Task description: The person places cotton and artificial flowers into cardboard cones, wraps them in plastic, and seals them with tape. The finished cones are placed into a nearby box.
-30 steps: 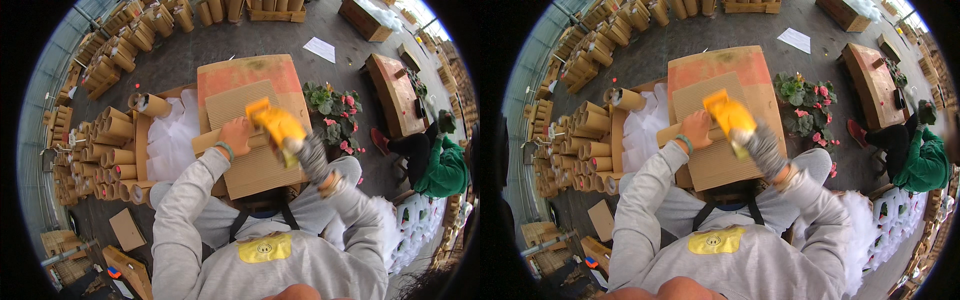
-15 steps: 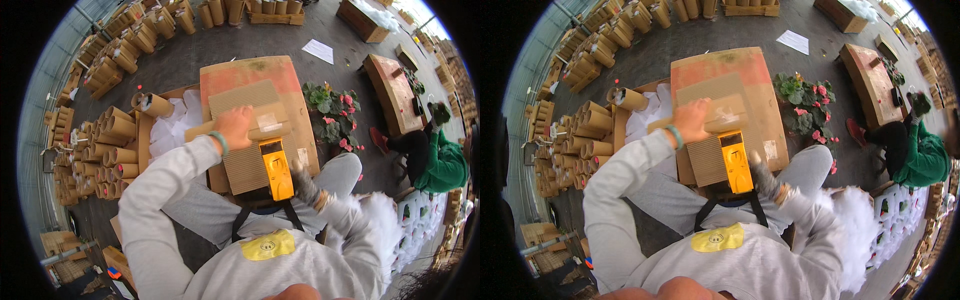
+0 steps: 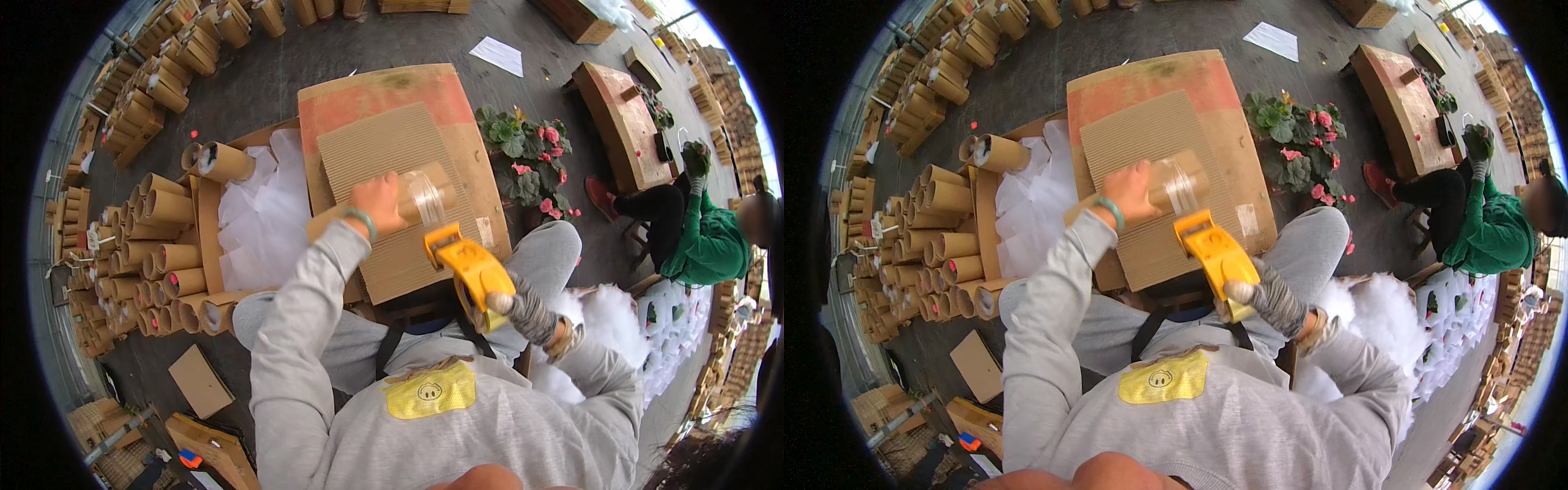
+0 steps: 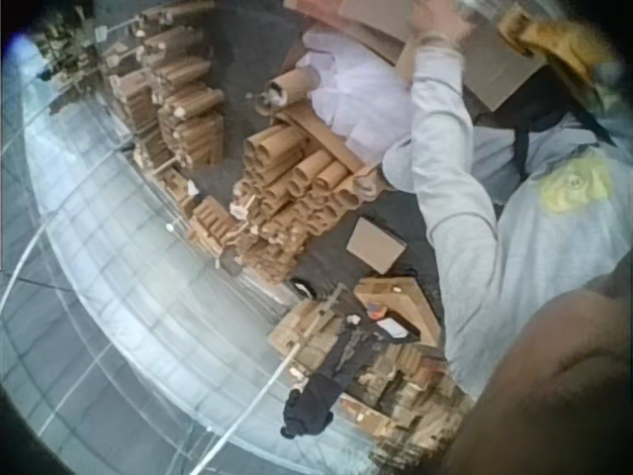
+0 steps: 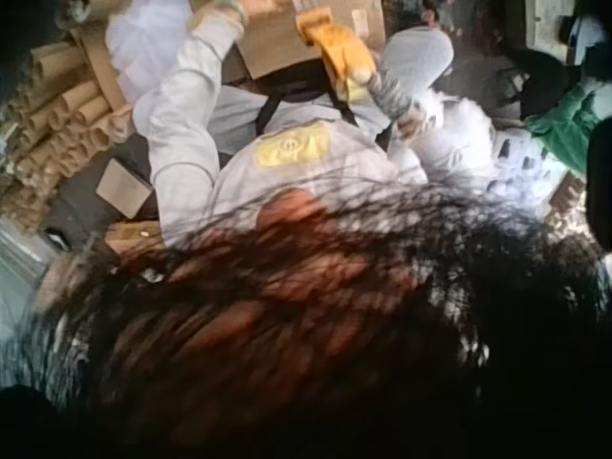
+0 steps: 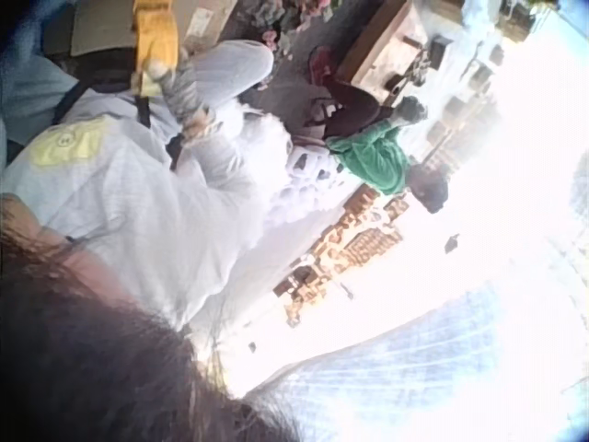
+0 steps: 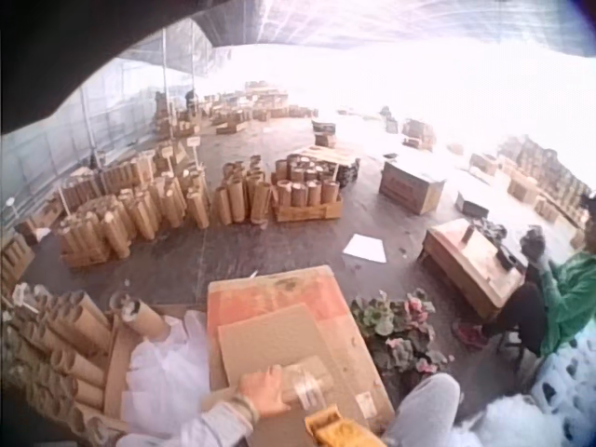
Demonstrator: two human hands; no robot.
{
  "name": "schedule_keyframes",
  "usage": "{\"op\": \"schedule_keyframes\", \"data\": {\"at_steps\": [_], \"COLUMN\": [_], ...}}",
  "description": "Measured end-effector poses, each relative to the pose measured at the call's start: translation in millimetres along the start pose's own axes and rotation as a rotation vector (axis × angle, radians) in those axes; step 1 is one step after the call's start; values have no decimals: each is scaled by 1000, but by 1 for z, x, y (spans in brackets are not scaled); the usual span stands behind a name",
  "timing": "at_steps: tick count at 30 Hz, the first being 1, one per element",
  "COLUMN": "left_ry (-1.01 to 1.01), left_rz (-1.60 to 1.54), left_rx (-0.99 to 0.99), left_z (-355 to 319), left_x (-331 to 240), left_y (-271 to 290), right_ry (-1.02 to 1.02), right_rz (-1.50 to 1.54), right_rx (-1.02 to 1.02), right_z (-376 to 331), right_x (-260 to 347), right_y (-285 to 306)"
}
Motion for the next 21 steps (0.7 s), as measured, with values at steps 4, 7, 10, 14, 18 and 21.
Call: {"op": "schedule_keyframes", "data": {"at_steps": [4, 7, 10, 14, 18, 21], "left_ry": [-130, -101, -158, -127, -146, -72], "left_rz": [-50, -139, -370, -532, -447, -592], "left_rx": [98, 202, 301, 389, 328, 422], "left_z": [18, 30, 42, 50, 49, 46], "left_x": [10, 19, 30, 43, 42, 39], "left_y": [21, 22, 19, 12, 15, 21], "right_ry": [-80, -52, -129, 103, 50, 82], "right_rz": [-16, -51, -76, -247, -188, -237], "right_rx": [-54, -62, -43, -128, -301, -397], "right_z": [46, 84, 80, 60, 76, 91], "right_x": [-8, -2, 3, 33, 46, 31], "right_y": [2, -7, -6, 24, 70, 102]}}
Point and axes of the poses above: each hand's wrist, its own z-axis towards the middle knuckle, its own y-axis out of the back of the hand, x = y × z, the point moved 4 cm from there along z, towards the middle knuckle, and after that the axes turned 3 degrees about y, right-handed, at the moved point
